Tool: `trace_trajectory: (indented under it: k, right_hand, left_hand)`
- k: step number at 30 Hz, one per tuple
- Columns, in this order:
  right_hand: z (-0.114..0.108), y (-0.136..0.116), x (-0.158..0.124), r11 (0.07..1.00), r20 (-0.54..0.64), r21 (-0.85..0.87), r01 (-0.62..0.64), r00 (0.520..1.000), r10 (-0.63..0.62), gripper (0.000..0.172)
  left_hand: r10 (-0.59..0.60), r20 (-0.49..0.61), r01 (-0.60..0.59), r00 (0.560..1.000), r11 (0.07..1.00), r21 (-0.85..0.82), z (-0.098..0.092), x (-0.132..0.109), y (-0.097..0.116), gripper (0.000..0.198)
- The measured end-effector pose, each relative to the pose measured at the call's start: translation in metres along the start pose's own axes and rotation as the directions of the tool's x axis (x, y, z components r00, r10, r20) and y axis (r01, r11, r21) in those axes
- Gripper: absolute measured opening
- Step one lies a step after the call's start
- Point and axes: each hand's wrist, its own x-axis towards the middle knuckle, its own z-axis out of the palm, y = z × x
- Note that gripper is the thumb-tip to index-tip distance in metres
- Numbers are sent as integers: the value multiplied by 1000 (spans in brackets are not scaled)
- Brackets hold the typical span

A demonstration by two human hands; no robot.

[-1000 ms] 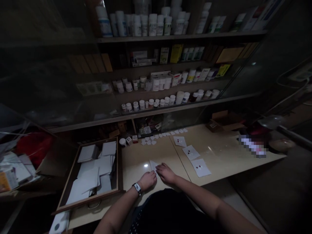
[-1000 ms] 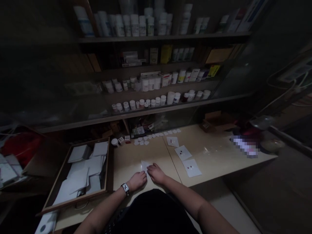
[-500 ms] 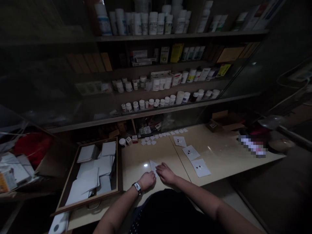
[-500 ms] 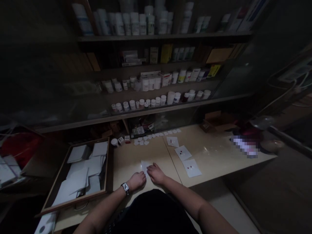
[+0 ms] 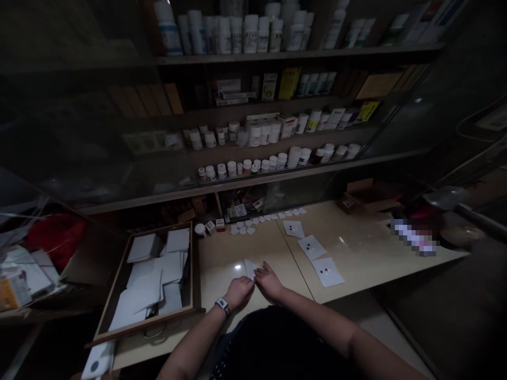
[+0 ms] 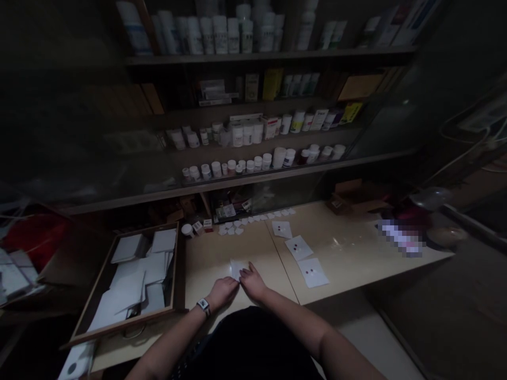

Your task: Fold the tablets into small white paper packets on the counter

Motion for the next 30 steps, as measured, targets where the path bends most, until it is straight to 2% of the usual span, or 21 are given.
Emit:
trace_trajectory:
  k: [7, 11, 16, 21, 23, 27, 30]
  right_hand:
    - [-4, -2, -2, 998, -13, 47, -41, 999, 41, 23]
    - [-7, -4, 0, 994, -32, 78, -79, 996, 82, 24]
    - [-8, -5, 3, 983, -44, 125, -136, 989, 143, 22]
    - [-7, -1, 4, 960, -75, 217, -179, 977, 199, 19]
    - [-7, 1, 5, 954, -91, 246, -170, 976, 197, 18]
    - [-5, 4, 8, 942, -111, 303, -146, 976, 187, 15]
    - [-2, 5, 9, 931, -135, 342, -130, 973, 185, 14]
  left_hand:
    - [-15, -109, 2, 994, 994, -111, -6, 0, -2, 14]
    - [-149, -141, 112, 979, 963, -245, -7, -1, -6, 20]
    - [-398, -181, 263, 899, 824, -502, 1, 8, -7, 28]
    - [-580, -167, 396, 798, 712, -580, 11, 18, -6, 28]
    - [-580, -162, 396, 798, 708, -584, 12, 19, -8, 26]
    - [-498, -150, 334, 854, 747, -575, 13, 17, -12, 16]
    - [-535, -125, 391, 836, 740, -548, 12, 17, -12, 14]
